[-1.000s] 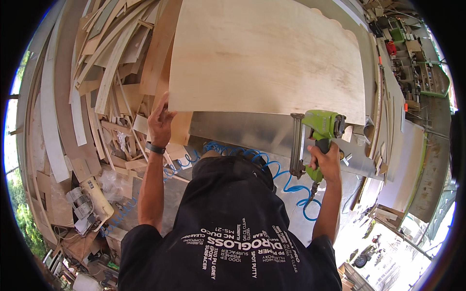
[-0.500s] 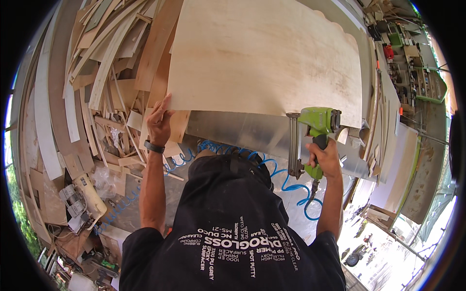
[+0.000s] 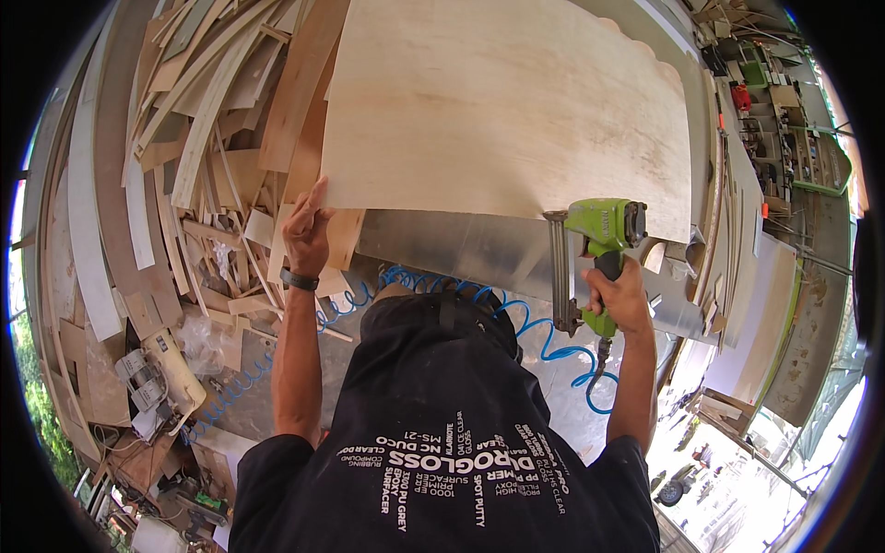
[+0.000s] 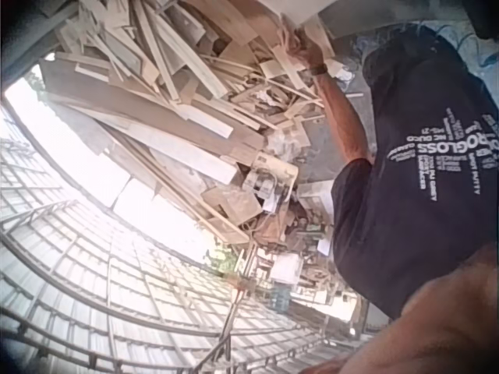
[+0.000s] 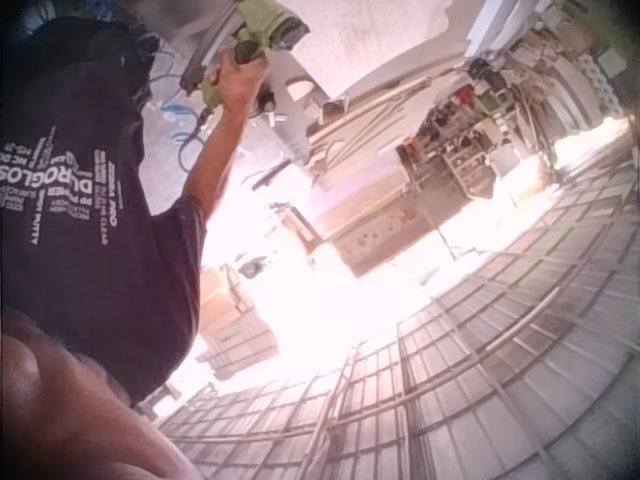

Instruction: The person uses a pneumatic nail gun to attach a large plywood panel to a wooden frame on a workbench. They then flip the assembly to secure curved wooden dividers into the frame, creating a multi-compartment shelf structure.

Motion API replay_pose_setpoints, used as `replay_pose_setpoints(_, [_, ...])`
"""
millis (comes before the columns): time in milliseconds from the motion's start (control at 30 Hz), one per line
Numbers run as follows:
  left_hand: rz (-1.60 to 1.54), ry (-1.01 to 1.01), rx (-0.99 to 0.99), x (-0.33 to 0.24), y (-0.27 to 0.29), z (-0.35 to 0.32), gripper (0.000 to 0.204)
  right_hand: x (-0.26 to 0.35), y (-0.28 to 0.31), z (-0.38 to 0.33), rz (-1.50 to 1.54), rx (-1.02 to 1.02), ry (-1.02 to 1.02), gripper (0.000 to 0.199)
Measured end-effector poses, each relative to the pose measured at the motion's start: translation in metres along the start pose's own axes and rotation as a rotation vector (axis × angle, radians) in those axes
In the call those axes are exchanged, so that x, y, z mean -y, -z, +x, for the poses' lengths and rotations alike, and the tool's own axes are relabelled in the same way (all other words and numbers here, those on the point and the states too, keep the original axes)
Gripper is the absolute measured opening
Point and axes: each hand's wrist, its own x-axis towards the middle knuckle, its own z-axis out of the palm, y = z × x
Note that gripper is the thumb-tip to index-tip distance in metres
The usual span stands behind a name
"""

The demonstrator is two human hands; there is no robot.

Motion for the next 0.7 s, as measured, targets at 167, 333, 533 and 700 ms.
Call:
replay_pose_setpoints(167, [-0.018, -0.015, -0.005, -0.0008, 0.0005, 0.0004, 0.056, 0.0021, -0.0009, -0.0001, 0.009, 0.007, 0.010, 0.020])
replay_pose_setpoints(333, [0.007, -0.005, 0.014, -0.0037, 0.0021, 0.0026, 0.055, 0.0012, -0.0005, -0.0008, 0.030, 0.025, 0.013, 0.018])
replay_pose_setpoints(533, [0.005, 0.008, 0.034, -0.0062, 0.0040, 0.0038, 0.055, 0.0035, -0.0022, -0.0013, 0.008, 0.002, 0.019, 0.017])
replay_pose_setpoints(700, [0.013, -0.016, 0.024, -0.0024, 0.0025, 0.0031, 0.055, 0.0053, -0.0025, -0.0033, -0.006, -0.017, 0.020, 0.017])
